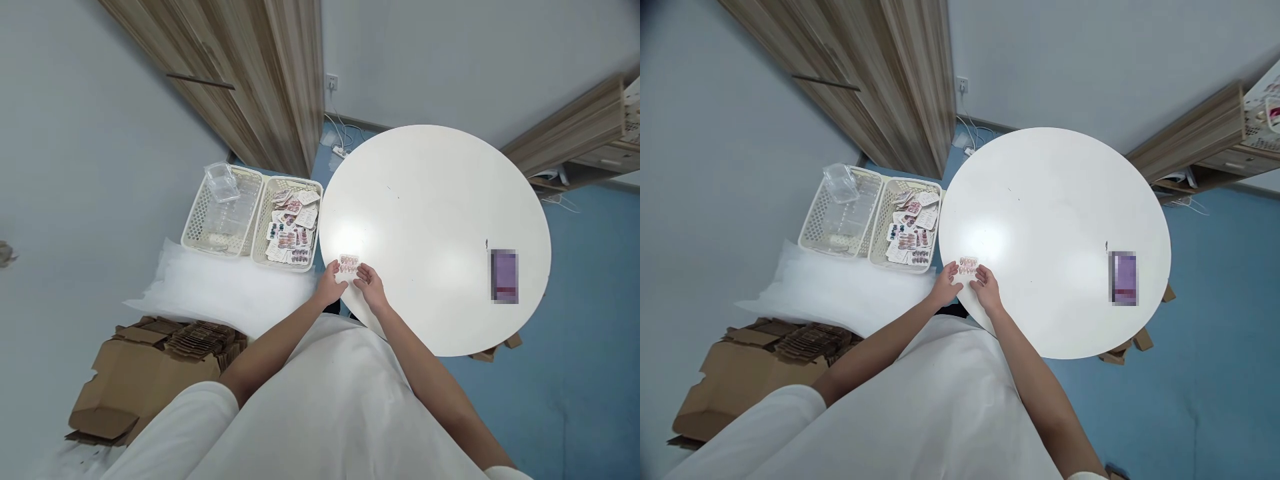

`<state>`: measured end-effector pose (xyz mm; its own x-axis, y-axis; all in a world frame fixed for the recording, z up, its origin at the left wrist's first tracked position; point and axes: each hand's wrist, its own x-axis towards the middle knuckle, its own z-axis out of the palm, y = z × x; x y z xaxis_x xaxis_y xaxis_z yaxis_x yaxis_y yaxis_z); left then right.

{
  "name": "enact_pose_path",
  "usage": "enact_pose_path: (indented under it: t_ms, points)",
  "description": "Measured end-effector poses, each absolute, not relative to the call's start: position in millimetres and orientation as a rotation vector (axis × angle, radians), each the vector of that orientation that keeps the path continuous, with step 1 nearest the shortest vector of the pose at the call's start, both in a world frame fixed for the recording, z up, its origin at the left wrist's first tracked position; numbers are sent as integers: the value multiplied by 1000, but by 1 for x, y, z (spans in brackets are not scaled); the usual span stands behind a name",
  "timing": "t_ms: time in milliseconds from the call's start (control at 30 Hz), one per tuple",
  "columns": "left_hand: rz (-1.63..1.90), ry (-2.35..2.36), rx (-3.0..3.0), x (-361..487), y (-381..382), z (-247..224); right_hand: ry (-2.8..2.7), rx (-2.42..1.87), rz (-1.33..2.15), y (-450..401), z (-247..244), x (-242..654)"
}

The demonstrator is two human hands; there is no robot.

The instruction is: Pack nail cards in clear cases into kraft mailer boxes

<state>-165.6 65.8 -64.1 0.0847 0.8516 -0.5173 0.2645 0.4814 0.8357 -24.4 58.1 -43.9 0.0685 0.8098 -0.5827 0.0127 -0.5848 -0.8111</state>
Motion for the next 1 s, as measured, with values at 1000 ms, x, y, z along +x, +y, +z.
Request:
enact_pose_path:
  t_ms: [1000]
  points:
    - [644, 1505, 1050, -186, 123, -63, -745, -1589, 1636, 118, -53, -48]
